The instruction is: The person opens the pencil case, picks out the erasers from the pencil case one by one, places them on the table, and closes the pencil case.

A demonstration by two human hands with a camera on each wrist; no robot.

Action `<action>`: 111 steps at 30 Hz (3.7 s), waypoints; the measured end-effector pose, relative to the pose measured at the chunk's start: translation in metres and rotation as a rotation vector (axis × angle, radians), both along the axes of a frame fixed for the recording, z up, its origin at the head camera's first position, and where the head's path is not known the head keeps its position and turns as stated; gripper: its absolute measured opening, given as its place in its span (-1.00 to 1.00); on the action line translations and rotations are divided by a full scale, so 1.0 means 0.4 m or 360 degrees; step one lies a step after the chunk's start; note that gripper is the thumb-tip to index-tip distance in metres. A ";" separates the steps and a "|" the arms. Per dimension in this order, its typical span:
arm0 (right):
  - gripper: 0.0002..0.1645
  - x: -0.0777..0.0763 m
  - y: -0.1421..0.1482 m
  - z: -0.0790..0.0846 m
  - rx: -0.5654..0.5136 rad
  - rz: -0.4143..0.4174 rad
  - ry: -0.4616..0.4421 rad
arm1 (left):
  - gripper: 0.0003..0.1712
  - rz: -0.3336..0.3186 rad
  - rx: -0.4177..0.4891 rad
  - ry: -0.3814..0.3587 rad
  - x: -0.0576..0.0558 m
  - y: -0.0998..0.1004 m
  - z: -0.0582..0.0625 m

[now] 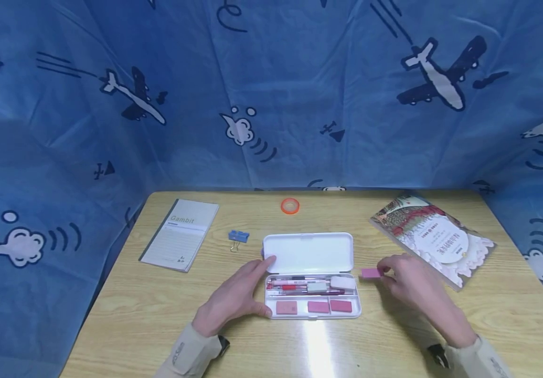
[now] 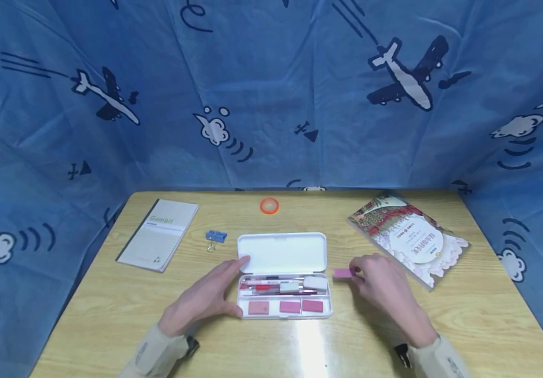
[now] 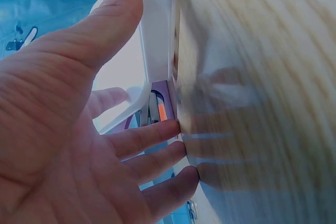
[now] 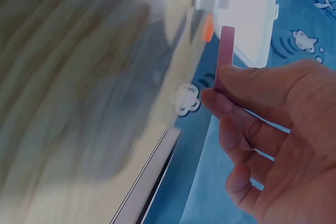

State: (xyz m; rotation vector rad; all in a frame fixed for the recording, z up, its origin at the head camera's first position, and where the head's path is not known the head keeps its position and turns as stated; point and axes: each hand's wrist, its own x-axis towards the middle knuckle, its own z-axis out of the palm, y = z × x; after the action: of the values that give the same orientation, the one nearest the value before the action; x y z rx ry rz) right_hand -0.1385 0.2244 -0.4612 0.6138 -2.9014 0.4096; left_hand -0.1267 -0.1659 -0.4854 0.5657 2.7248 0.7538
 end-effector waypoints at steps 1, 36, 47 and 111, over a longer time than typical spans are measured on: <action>-0.74 -0.001 0.008 -0.002 0.0003 -0.0011 -0.0022 | 0.45 0.0003 -0.0001 -0.0005 0.000 0.000 0.001; -0.79 -0.006 0.038 -0.040 0.0126 -0.0107 -0.0185 | 0.43 0.0008 0.0014 -0.0015 -0.002 0.000 -0.008; -0.77 -0.007 0.036 -0.042 0.0112 -0.0082 -0.0145 | 0.44 0.0023 0.0026 -0.0033 -0.001 -0.001 -0.003; -0.80 -0.015 -0.294 -0.015 0.0255 0.0333 -0.0047 | 0.44 0.0033 0.0027 -0.0030 -0.003 0.000 0.003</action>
State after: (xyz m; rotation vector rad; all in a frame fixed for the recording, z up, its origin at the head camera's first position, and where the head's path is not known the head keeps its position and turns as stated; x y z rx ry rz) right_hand -0.1444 0.1070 -0.4673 0.9491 -2.9276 0.2124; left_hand -0.1277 -0.1660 -0.4842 0.5320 2.7132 0.7836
